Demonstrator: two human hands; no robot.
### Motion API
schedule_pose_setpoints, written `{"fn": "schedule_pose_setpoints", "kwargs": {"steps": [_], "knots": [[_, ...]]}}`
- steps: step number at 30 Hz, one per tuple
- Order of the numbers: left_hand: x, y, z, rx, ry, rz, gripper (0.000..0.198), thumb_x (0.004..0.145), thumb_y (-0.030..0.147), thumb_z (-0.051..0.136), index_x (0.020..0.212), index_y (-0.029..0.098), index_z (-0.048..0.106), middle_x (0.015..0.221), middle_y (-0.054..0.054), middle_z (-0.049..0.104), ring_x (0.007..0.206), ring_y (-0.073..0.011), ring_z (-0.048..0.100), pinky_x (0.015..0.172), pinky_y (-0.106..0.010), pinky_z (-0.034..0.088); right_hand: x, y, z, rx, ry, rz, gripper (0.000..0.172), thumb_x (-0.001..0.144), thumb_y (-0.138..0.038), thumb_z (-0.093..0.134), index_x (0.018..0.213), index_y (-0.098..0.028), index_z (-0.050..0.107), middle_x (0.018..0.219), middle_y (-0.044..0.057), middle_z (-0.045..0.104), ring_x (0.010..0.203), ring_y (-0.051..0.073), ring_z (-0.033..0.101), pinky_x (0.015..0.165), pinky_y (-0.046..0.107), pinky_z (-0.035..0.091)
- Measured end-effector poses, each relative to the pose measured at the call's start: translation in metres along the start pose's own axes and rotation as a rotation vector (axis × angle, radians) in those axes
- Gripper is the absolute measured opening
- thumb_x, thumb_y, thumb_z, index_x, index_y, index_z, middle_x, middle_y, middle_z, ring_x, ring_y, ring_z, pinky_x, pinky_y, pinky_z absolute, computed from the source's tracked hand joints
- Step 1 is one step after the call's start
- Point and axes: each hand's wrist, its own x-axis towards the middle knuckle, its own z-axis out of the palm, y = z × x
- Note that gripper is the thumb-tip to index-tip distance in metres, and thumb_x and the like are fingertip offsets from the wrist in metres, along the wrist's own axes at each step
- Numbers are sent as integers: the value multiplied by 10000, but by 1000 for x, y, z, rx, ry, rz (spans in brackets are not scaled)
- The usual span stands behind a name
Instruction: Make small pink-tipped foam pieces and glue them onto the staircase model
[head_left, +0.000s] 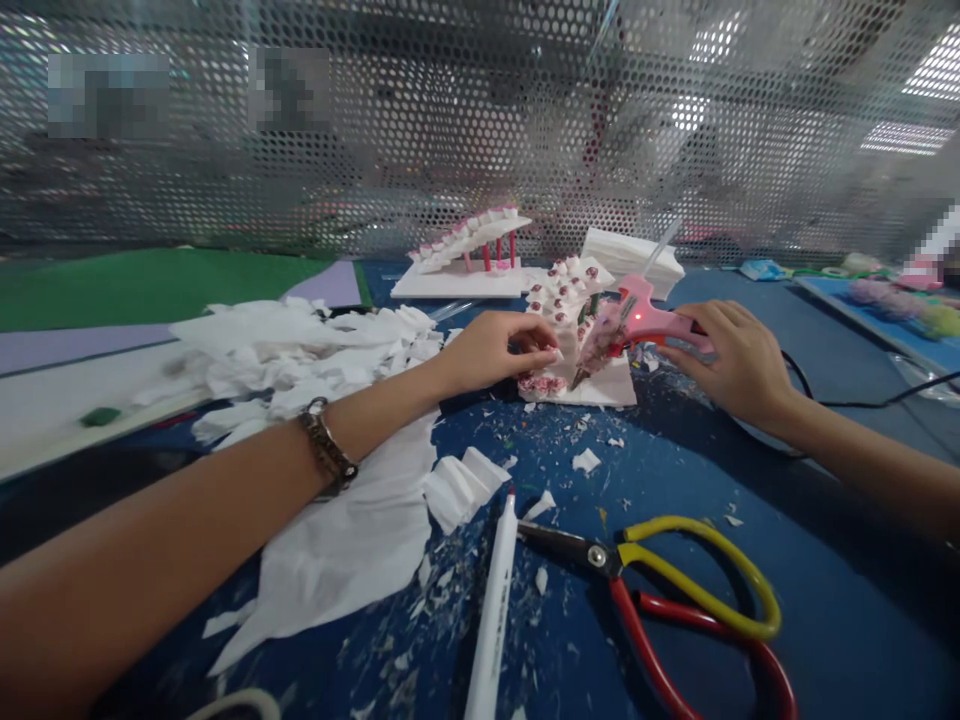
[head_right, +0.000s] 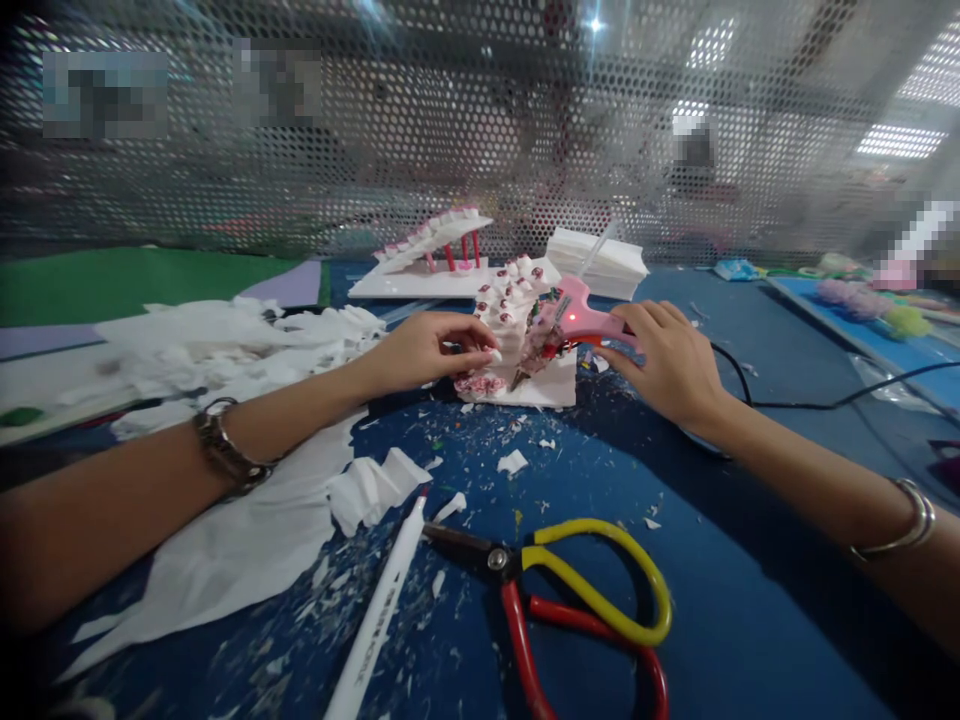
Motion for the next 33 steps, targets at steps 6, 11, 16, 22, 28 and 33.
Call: {"fn": "schedule_pose_setpoints", "kwargs": {"steps": [6,11,16,22,28,33], "knots": [[-3,-1,4,-56,24,-23,319,751,413,555,889,130,606,706,-26,630,580,-97,557,594,-217,447,0,-3,-1,20,-29,35,405,806,-508,457,1043,-188,531,903,87,610,849,243,536,725,349,420],[-9,3,11,-44,115,-4,305,759,408,554,894,138,601,764,-33,634,602,-89,552,570,-192,437,4,4,-5,34,-35,80,465,745,-521,533,1048,-168,517,969,99,616,905,251,540,766,330,407],[-12,3,15,11,139,25,258,761,357,555,914,155,601,771,-25,618,629,-92,550,570,-190,432,12,39,-11,93,-182,135,420,733,-516,545,967,-168,542,825,70,618,676,166,518,625,267,372],[-13,4,16,39,169,75,261,765,270,525,998,172,588,947,-41,613,671,-86,552,580,-183,438,11,87,-12,123,-312,203,386,724,-494,558,930,-167,575,793,68,617,650,143,500,605,262,344],[-14,5,17,15,163,102,371,739,182,519,1110,181,514,937,-22,624,653,-74,528,573,-170,433,1,111,2,134,-601,284,438,730,-543,521,968,-176,556,799,68,621,658,155,505,614,275,333],[-13,2,17,-75,138,65,411,733,209,543,1135,157,481,943,-40,619,626,-72,498,562,-178,424,7,110,-2,184,-649,297,458,797,-538,420,996,-154,567,880,119,631,713,163,532,642,273,359]]}}
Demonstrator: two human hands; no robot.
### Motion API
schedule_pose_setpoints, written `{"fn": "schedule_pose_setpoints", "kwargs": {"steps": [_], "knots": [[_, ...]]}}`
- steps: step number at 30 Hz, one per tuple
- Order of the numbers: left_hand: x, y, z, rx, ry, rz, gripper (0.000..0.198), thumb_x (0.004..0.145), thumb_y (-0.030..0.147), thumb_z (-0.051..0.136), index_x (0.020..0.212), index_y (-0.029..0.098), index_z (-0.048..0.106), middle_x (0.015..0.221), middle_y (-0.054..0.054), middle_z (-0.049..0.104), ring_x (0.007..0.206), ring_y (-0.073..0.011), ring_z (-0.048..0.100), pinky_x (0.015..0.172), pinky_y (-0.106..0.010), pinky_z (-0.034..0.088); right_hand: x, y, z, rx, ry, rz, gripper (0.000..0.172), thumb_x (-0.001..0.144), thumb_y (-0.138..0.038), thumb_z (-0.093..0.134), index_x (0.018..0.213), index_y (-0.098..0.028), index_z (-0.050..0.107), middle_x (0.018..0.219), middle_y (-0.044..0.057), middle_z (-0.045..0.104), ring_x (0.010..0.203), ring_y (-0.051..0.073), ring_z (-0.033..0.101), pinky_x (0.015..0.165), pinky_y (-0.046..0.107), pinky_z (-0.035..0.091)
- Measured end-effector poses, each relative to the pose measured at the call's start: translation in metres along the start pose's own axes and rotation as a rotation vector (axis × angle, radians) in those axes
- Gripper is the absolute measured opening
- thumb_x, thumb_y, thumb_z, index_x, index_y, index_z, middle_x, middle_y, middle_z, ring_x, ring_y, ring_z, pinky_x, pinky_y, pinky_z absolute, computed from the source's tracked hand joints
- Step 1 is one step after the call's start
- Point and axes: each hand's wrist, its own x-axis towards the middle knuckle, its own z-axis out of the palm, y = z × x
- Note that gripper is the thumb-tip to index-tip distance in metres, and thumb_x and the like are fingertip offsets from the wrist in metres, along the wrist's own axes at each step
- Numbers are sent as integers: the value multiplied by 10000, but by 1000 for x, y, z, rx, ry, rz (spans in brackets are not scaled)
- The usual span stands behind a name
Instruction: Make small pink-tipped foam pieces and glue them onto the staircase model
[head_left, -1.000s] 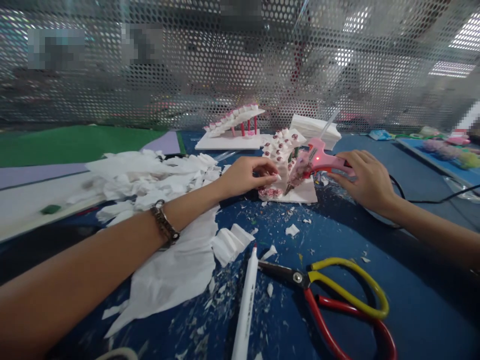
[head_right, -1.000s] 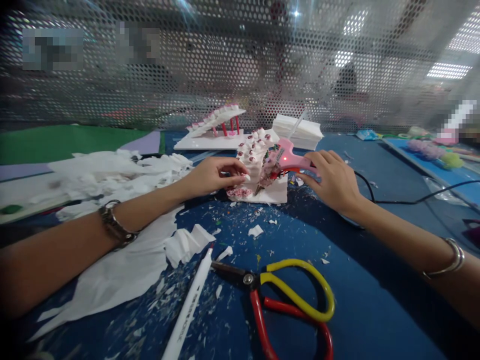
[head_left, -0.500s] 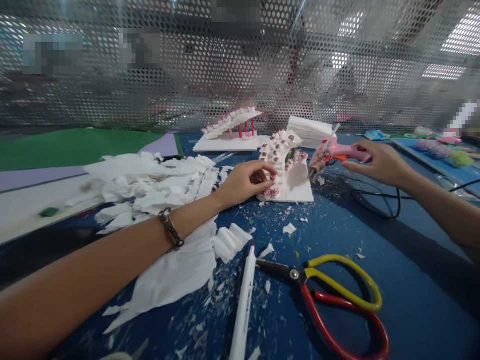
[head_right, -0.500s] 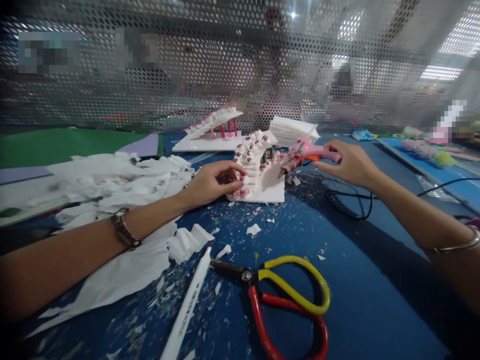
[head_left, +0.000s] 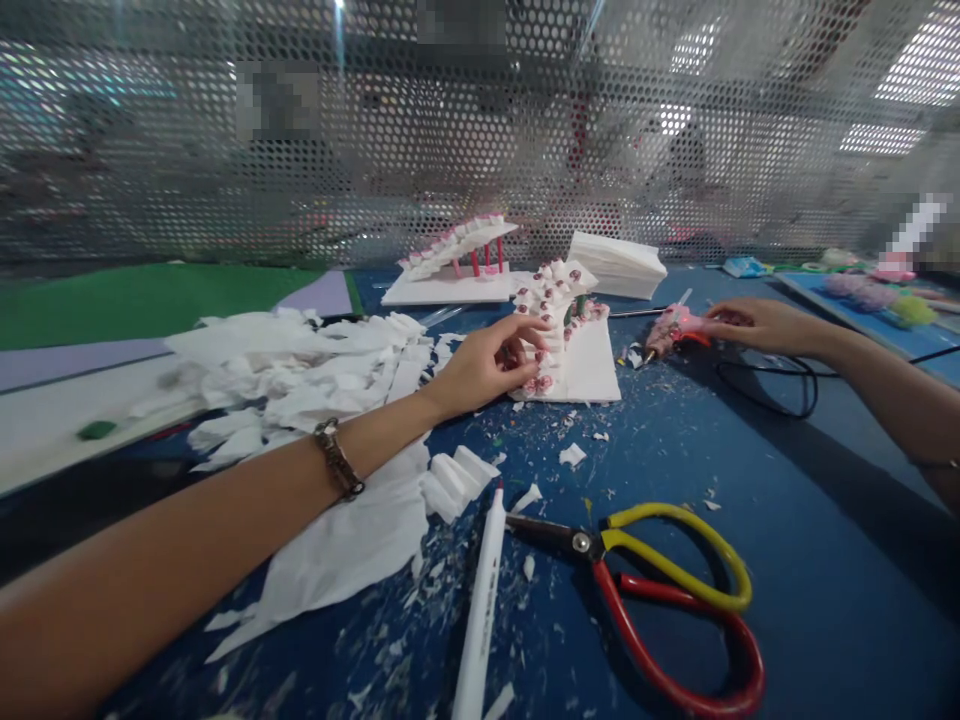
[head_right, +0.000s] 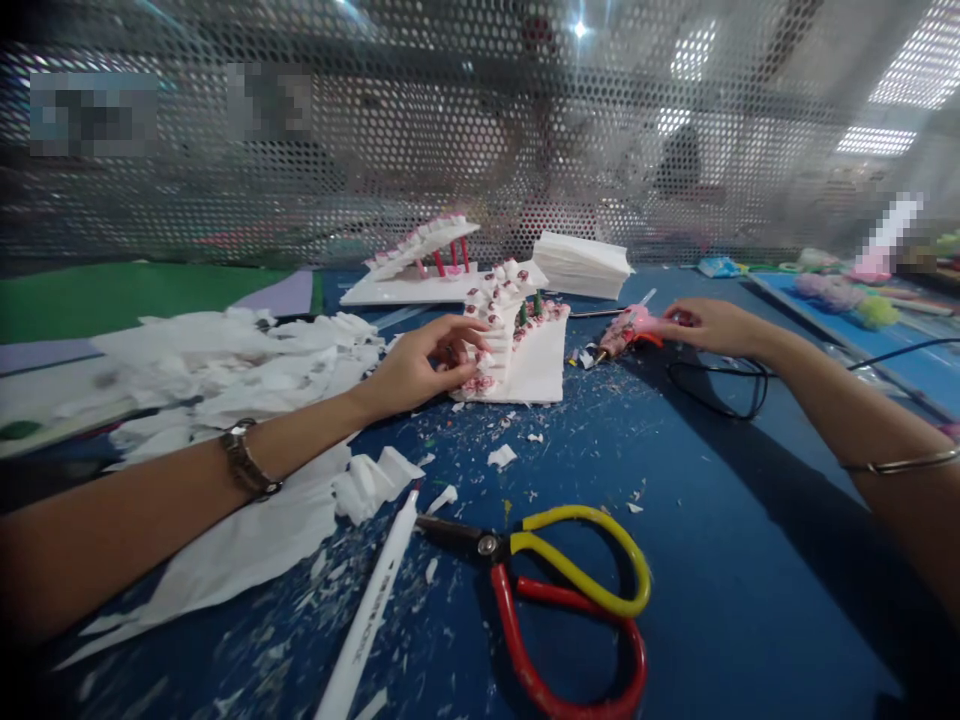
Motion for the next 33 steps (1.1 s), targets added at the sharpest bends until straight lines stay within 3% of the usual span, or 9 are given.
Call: {"fn": "schedule_pose_setpoints", "kwargs": {"steps": [2,4,9,12,19,24,33], "knots": [[1,-1,-1,-59,-11,-32,444,732,229,557,1159,146,463,952,-51,620,614,-66,482,555,-175,413,-5,-18,-7,-18,145,-34,400,821,-458,425,984,-125,572,868,139,631,713,164,537,645,272,371],[4,1,-3,-116,-51,-52,486,724,224,571,1187,141,446,956,-56,627,601,-56,467,543,-166,396,-16,-47,-13,-63,316,-159,307,831,-343,449,1005,-116,563,891,136,626,757,167,545,695,279,381],[9,19,-9,-235,-167,-52,555,700,179,582,1226,156,407,932,-49,629,620,-54,485,527,-154,379,-45,-132,-11,82,260,-654,305,902,-202,335,1146,-173,515,1099,93,589,997,145,539,846,274,401],[10,33,-12,-305,-220,-62,588,686,183,598,1237,166,395,899,-36,616,611,-56,498,532,-162,400,-45,-162,-6,167,260,-860,298,895,-204,380,1165,-185,504,1094,73,579,1029,137,516,892,301,405],[10,33,-12,-482,-280,-113,597,670,170,619,1228,207,411,904,-27,604,792,-122,585,677,-218,474,-27,-177,-8,210,217,-934,249,865,-207,455,1057,-143,601,967,91,579,877,129,526,771,283,444],[9,27,-12,-509,-348,-172,593,669,183,643,1221,213,429,924,-27,636,807,-128,603,704,-223,474,-26,-177,-6,314,140,-930,272,851,-237,497,1086,-154,607,943,79,580,802,99,521,703,240,440],[12,36,-24,-472,-382,-226,610,667,225,653,1230,194,422,889,-52,670,746,-149,627,688,-267,491,-33,-181,-7,436,261,-915,190,821,-275,545,921,-143,639,876,51,607,784,95,534,719,239,424]]}}
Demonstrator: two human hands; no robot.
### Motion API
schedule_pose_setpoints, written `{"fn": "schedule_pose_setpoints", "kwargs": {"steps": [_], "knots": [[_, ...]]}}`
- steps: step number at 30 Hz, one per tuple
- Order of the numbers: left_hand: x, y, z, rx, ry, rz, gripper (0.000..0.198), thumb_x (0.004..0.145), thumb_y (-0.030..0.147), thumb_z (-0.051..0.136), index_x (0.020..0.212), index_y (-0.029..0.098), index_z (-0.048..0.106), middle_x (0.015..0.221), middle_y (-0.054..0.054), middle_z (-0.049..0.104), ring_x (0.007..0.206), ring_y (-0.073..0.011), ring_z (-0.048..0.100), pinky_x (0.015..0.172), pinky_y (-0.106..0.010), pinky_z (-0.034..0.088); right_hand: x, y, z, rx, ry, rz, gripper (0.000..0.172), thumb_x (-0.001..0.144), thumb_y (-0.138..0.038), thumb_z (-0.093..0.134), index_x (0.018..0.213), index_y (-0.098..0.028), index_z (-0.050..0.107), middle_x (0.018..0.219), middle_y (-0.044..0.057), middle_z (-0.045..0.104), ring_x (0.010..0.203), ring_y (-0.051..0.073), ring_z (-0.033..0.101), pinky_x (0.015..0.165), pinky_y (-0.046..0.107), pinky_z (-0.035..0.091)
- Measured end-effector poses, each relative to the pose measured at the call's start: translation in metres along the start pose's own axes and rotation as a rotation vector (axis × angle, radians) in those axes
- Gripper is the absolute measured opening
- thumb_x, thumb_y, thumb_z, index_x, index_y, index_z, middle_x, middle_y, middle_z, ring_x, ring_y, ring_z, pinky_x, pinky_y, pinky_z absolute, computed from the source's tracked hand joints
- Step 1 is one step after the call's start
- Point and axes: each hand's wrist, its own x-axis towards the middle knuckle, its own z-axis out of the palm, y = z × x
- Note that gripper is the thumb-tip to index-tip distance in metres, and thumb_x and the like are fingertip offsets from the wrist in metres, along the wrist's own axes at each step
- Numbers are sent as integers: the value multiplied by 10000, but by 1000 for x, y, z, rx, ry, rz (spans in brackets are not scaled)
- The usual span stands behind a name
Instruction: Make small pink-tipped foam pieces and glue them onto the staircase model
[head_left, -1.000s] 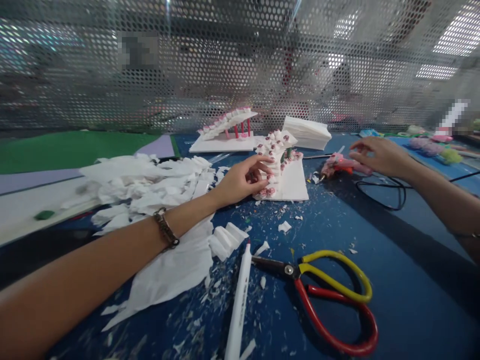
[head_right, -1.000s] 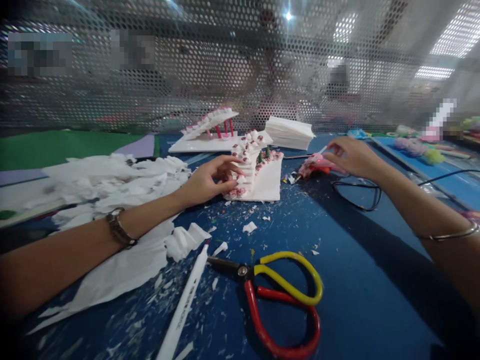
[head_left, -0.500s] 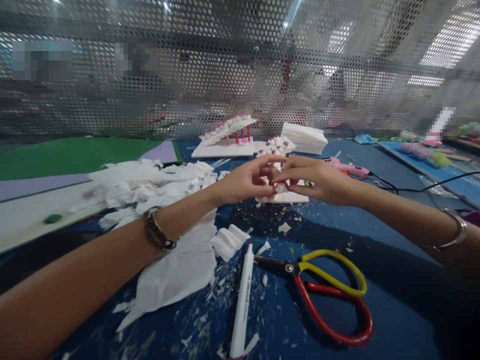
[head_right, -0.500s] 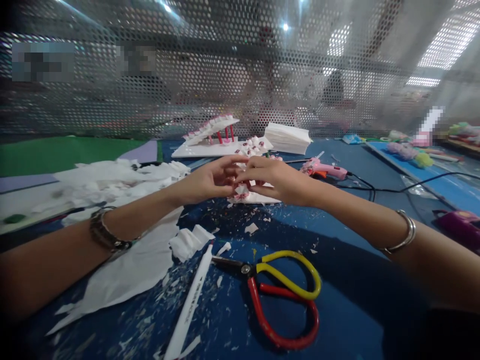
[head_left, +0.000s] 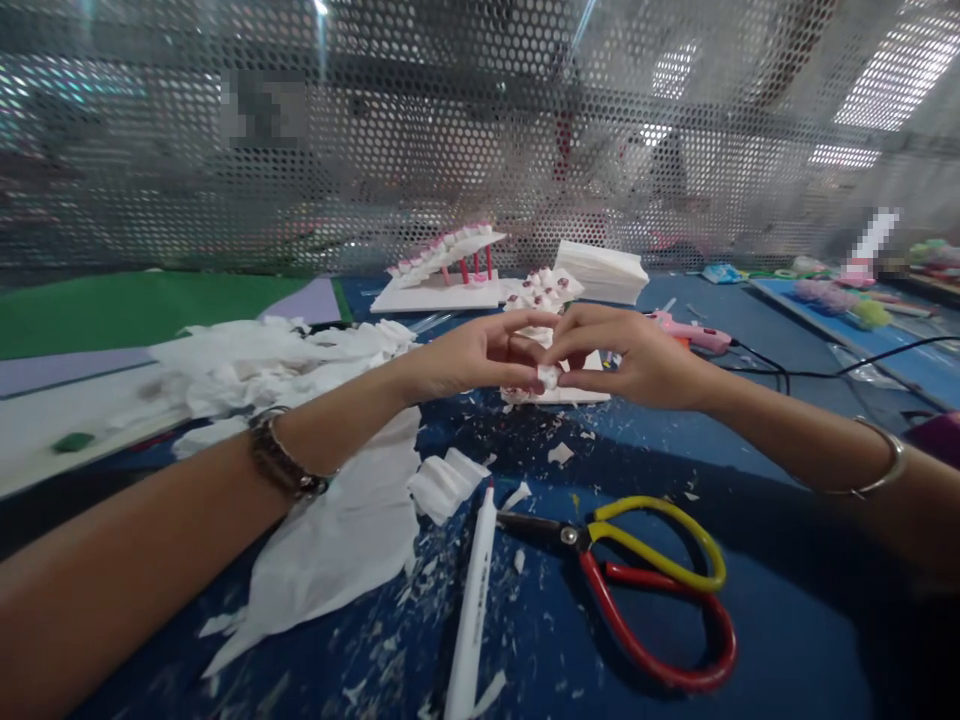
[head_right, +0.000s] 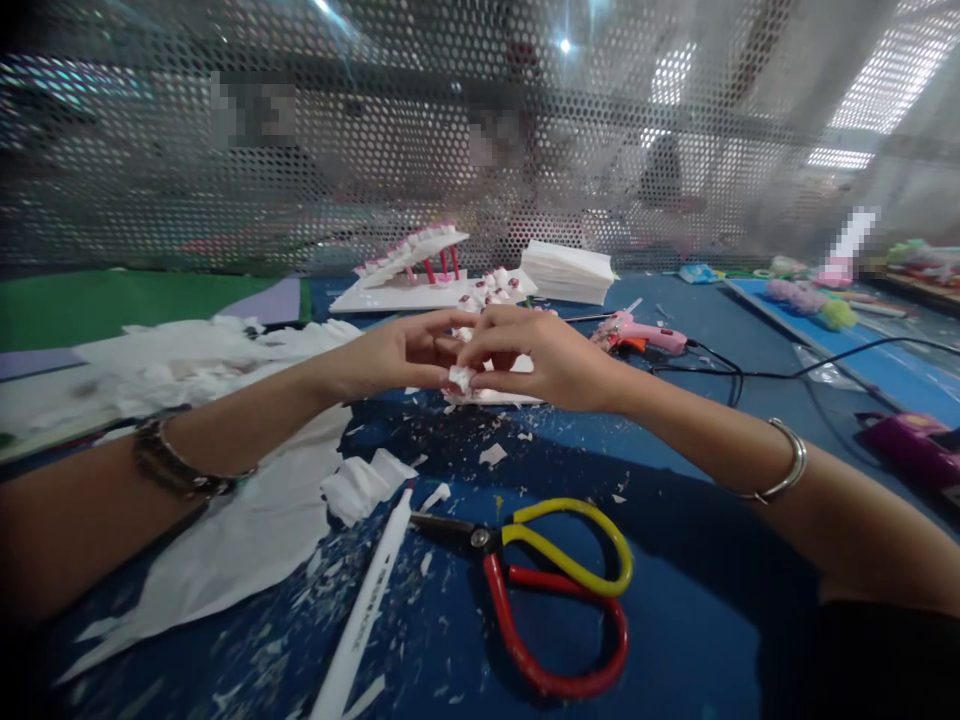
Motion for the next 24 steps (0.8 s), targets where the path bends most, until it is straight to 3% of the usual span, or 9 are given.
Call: {"fn": "schedule_pose_setpoints", "kwargs": {"steps": [4,9,12,17,20,24], "knots": [[1,-1,-8,229,44,41,477,728,264,580,1182,169,473,890,-63,660,747,-138,612,676,-253,482,-4,-1,-6,-146,40,99,152,802,-199,514,909,-113,579,835,45,607,732,89,543,688,224,415],[6,-19,-14,601,177,54,362,740,312,556,1056,136,567,803,-49,634,710,-128,577,675,-233,453,-8,9,-2,-363,-168,179,138,795,-185,485,914,-139,539,782,27,608,686,98,526,628,225,363],[9,-29,-15,622,178,90,347,758,333,531,1041,137,574,776,-39,614,680,-118,555,641,-215,434,-7,15,7,-485,-308,218,125,826,-176,431,885,-140,534,782,44,607,671,112,523,574,233,328],[9,-33,-13,596,199,107,307,770,346,514,981,137,592,676,-4,550,600,-98,500,569,-191,392,-5,12,20,-791,-516,161,231,782,-4,387,902,-93,564,824,101,593,714,146,547,533,244,292],[9,-32,-12,595,188,96,301,769,331,506,974,128,594,682,-9,561,606,-102,500,581,-198,390,-4,8,23,-826,-517,147,253,780,15,379,910,-76,576,844,120,581,769,170,553,562,254,325],[10,-34,-12,597,179,81,302,774,339,495,960,128,604,749,-30,602,631,-108,517,612,-209,398,-4,10,24,-696,-526,179,248,744,37,434,909,-87,572,904,115,572,808,168,551,601,253,355]]}}
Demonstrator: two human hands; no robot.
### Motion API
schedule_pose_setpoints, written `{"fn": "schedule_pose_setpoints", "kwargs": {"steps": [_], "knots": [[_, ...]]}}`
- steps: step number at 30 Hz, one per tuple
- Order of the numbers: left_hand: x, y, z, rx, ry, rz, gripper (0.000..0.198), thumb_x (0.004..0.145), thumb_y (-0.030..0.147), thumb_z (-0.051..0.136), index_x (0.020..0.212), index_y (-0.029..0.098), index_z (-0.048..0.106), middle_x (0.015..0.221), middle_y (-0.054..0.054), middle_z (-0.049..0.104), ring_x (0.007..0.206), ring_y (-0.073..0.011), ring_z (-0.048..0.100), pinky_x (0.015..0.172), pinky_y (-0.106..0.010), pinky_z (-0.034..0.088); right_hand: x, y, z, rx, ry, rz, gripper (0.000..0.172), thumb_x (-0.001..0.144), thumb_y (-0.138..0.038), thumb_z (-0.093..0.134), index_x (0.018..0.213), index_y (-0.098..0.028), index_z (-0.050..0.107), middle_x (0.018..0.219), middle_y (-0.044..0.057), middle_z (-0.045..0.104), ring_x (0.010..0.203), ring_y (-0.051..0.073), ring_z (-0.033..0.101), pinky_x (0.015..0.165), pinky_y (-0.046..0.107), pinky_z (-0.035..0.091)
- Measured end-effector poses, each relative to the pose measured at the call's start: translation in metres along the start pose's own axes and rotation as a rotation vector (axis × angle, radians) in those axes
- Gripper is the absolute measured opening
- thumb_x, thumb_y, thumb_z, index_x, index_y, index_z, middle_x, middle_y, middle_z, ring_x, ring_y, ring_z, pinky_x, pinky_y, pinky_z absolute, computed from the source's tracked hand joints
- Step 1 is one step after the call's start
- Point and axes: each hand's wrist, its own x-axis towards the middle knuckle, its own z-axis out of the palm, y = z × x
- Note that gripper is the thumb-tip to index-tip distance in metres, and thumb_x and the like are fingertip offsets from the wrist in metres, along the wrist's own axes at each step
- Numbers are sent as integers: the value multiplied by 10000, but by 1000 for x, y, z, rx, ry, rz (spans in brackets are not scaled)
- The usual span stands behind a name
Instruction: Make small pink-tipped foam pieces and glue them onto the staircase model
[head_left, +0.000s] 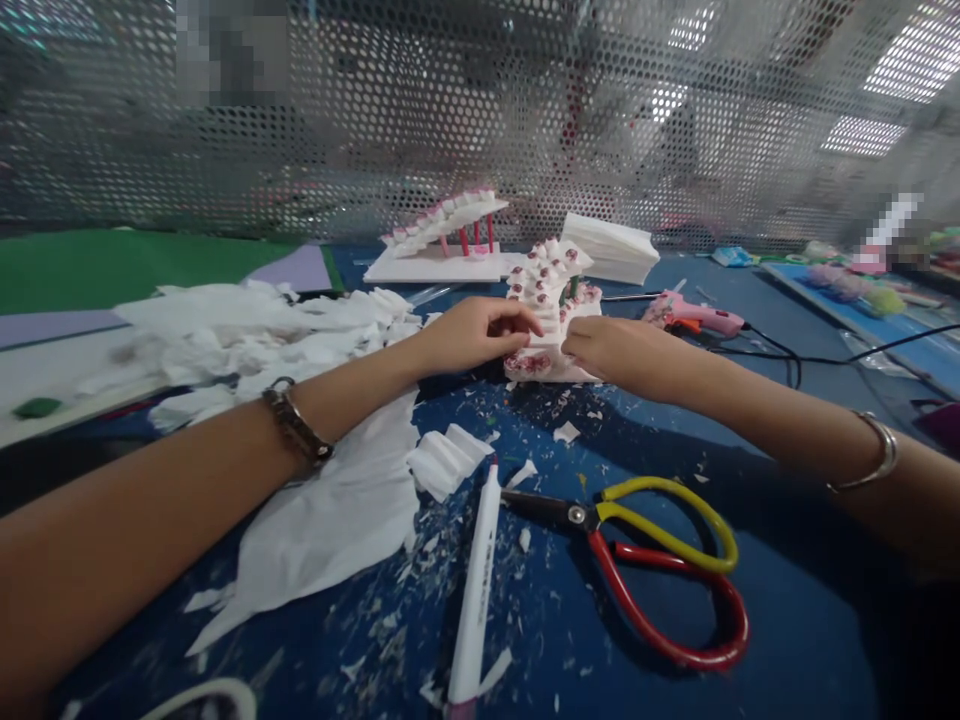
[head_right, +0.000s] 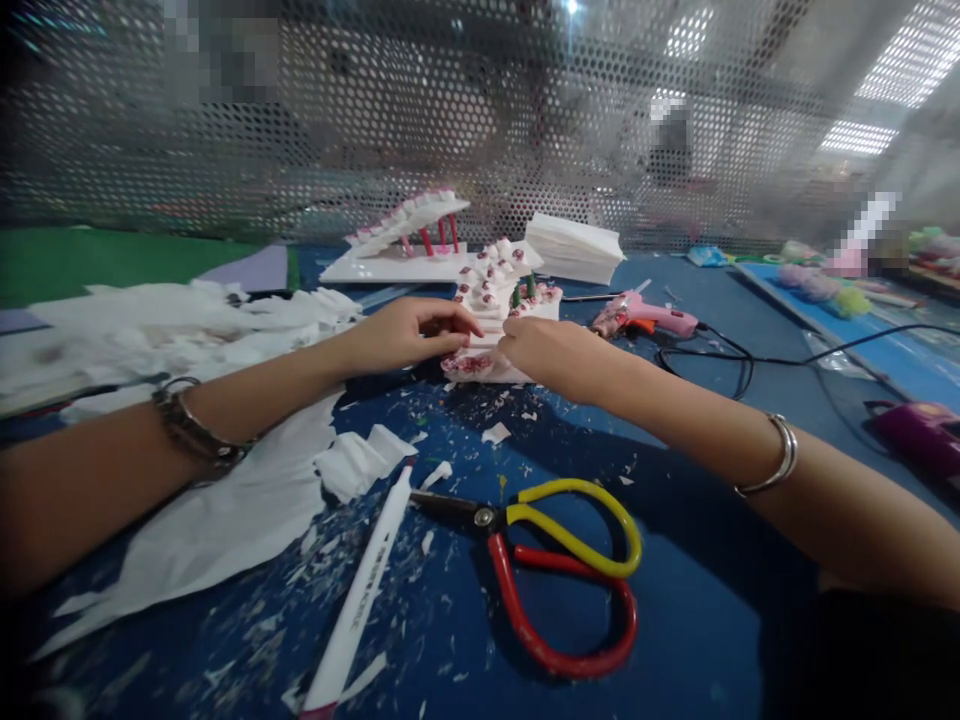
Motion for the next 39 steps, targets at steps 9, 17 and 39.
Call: {"fn": "schedule_pose_setpoints", "kwargs": {"steps": [9,17,39], "knots": [[0,-2,2,8,16,24,277,768,345,493,899,145,632,782,-42,631,638,-115,513,631,-230,395,-1,8,7,215,89,-58,301,890,-174,375,1172,-169,480,907,76,599,774,139,542,648,256,368],[-2,0,8,-88,77,2,250,752,303,488,845,119,629,704,-29,594,566,-95,480,562,-215,374,6,8,4,302,76,-26,202,847,-177,444,966,-118,596,900,93,620,799,146,535,713,265,368],[-4,-1,15,-297,214,-76,174,718,235,514,795,128,627,671,8,575,577,-72,484,583,-192,392,10,-5,12,380,200,164,172,829,-256,460,803,-128,572,700,48,593,598,103,464,566,225,293]]}}
